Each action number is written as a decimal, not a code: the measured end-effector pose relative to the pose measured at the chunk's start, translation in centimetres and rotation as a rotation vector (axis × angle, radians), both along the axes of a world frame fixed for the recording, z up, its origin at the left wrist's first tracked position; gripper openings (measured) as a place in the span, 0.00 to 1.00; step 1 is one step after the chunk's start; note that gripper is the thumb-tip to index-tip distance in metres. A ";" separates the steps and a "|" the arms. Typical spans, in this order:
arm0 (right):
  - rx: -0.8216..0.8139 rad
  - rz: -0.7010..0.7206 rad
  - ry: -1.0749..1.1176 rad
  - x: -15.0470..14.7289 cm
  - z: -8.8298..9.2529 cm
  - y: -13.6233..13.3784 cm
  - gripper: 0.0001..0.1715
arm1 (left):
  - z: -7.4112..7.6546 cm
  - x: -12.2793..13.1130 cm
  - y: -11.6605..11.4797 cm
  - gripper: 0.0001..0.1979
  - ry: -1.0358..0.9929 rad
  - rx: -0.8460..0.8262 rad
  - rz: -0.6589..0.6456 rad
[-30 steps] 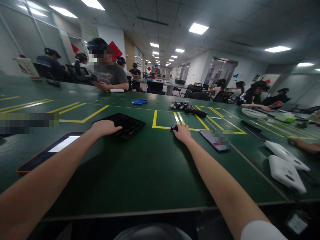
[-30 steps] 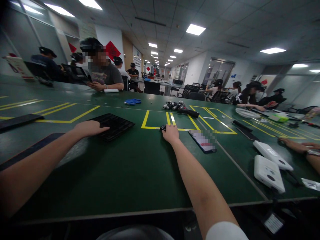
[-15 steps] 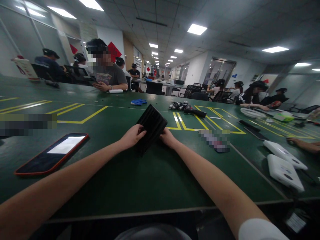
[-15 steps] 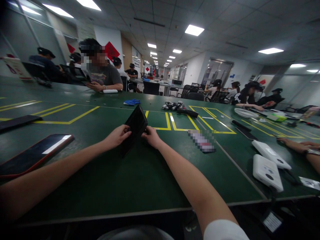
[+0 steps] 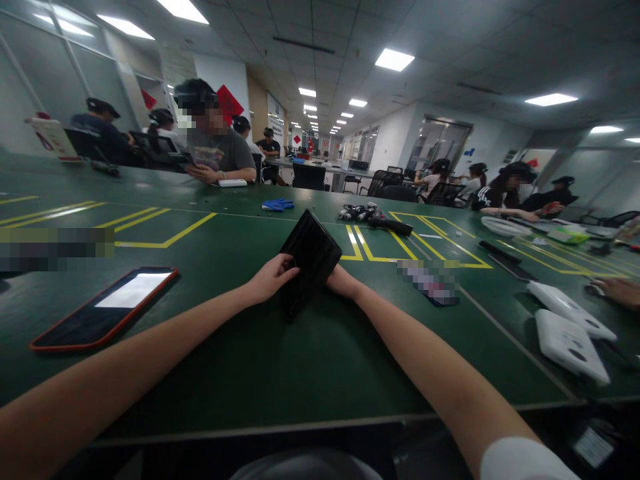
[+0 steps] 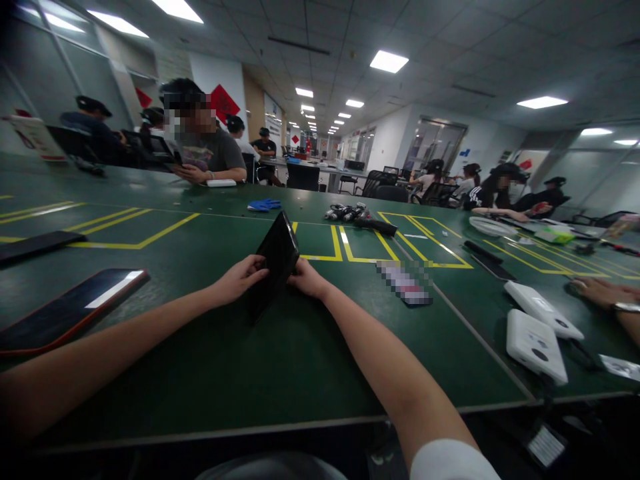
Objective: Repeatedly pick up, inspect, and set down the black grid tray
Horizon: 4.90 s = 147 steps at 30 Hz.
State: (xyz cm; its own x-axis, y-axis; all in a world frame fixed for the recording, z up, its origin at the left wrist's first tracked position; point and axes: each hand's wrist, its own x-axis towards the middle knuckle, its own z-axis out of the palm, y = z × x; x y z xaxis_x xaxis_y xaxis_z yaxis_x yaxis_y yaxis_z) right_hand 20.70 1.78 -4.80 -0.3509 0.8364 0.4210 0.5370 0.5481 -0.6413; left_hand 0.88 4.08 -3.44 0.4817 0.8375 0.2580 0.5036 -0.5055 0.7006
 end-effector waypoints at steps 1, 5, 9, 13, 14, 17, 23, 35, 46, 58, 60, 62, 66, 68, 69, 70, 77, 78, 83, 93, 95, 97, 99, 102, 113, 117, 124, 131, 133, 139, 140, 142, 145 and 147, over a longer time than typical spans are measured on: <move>-0.008 0.018 -0.010 0.0 0.0 0.0 0.21 | 0.1 0.0 0.0 0.25 0.014 -0.007 -0.010; 0.000 0.030 -0.123 -0.3 -0.1 0.0 0.19 | 0.8 -0.2 0.0 0.28 0.066 -0.010 -0.024; 0.082 0.008 -0.233 -0.6 -0.2 0.1 0.20 | 1.5 -0.4 0.5 0.24 -0.004 -0.126 -0.024; 0.137 -0.008 -0.278 -0.7 -0.2 0.0 0.21 | 1.8 -0.8 1.5 0.11 -0.377 -0.453 0.312; 0.137 -0.017 -0.292 -0.6 -0.2 -0.1 0.20 | 1.9 -0.9 1.7 0.12 -0.432 -0.504 0.386; 0.139 -0.024 -0.314 -0.4 -0.5 0.0 0.20 | 2.0 -1.2 2.1 0.13 -0.521 -0.575 0.459; 0.222 0.073 -0.205 -0.1 -1.4 0.9 0.18 | 2.4 -1.0 1.0 0.07 -0.630 -0.685 0.326; 0.281 0.094 -0.174 -0.2 -1.6 1.2 0.18 | 3.2 -0.7 -0.5 0.08 -0.357 -0.521 0.019; 0.281 0.103 -0.134 -0.1 -2.0 1.6 0.17 | 2.1 0.1 -0.8 0.11 -0.245 -0.324 0.046; 0.261 0.089 -0.148 -0.1 -2.2 1.8 0.18 | 1.5 0.0 0.3 0.09 -0.019 -0.026 0.020; 0.254 0.069 -0.146 -0.1 -2.2 1.8 0.18 | 1.3 0.0 0.5 0.13 0.053 0.050 0.055; 0.245 0.058 -0.146 -0.1 -2.2 1.8 0.18 | 1.4 -0.1 0.6 0.14 0.104 0.092 0.068; 0.231 0.075 -0.147 -0.1 -1.8 1.5 0.16 | 2.0 -0.4 0.4 0.11 0.105 0.115 -0.043; 0.222 0.080 -0.142 -0.1 -1.6 1.3 0.16 | 2.3 -0.6 0.3 0.13 0.099 0.113 -0.071; 0.216 0.079 -0.139 -0.1 -1.6 1.2 0.16 | 2.4 -0.6 0.3 0.14 0.106 0.108 -0.064; 0.209 0.078 -0.137 -0.1 -1.5 1.2 0.16 | 2.4 -0.6 0.3 0.14 0.117 0.104 -0.049; 0.210 0.078 -0.145 -0.2 -1.6 1.3 0.16 | 2.4 -0.6 0.4 0.11 0.098 0.110 -0.077; 0.216 0.074 -0.141 -0.2 -1.6 1.3 0.16 | 2.3 -0.6 0.4 0.12 0.081 0.106 -0.068; 0.209 0.066 -0.134 -0.2 -1.7 1.3 0.17 | 2.2 -0.6 0.5 0.11 0.117 0.107 -0.019; 0.198 0.069 -0.112 -0.4 -1.3 1.0 0.17 | 2.3 -0.5 0.4 0.14 0.086 0.069 -0.015; 0.189 0.069 -0.117 -0.4 -1.3 1.1 0.16 | 2.3 -0.6 0.4 0.12 0.100 0.084 -0.038; 0.192 0.074 -0.121 -0.3 -1.3 1.1 0.16 | 2.2 -0.6 0.4 0.10 0.071 0.088 -0.072; 0.203 0.078 -0.117 -0.3 -1.3 1.1 0.17 | 2.0 -0.6 0.5 0.13 0.034 0.088 -0.071; 0.209 0.079 -0.105 -0.3 -1.4 1.1 0.18 | 2.0 -0.5 0.5 0.16 0.040 0.085 -0.016; 0.186 0.075 -0.105 -0.3 -1.3 1.0 0.18 | 2.1 -0.4 0.3 0.15 0.005 0.034 0.005; 0.200 0.076 -0.125 -0.2 -1.4 1.1 0.17 | 2.3 -0.3 0.2 0.11 0.066 0.032 0.019; 0.199 0.066 -0.112 -0.3 -1.5 1.1 0.16 | 2.1 -0.4 0.2 0.13 0.011 0.073 -0.027; 0.175 0.053 -0.126 -0.4 -1.0 0.7 0.15 | 2.3 -0.5 0.0 0.08 0.114 0.117 -0.018; 0.171 0.051 -0.141 -0.3 -1.0 0.7 0.15 | 2.4 -0.6 -0.2 0.08 0.114 0.152 -0.014; 0.190 0.037 -0.150 -0.3 -1.4 1.0 0.16 | 2.6 -0.2 -0.4 0.05 -0.056 0.092 0.029; 0.198 0.039 -0.157 -0.3 -1.4 1.1 0.17 | 2.7 -0.1 -0.3 0.04 -0.166 -0.014 0.072; 0.214 0.034 -0.183 -0.3 -1.6 1.2 0.17 | 3.0 -0.2 0.2 0.04 -0.438 -0.300 0.176; 0.228 0.019 -0.231 -0.2 -1.7 1.3 0.18 | 3.4 -0.9 1.3 0.04 -0.710 -0.607 0.284; 0.227 0.013 -0.254 -0.2 -1.7 1.2 0.19 | 3.5 -1.5 2.0 0.05 -0.770 -0.681 0.334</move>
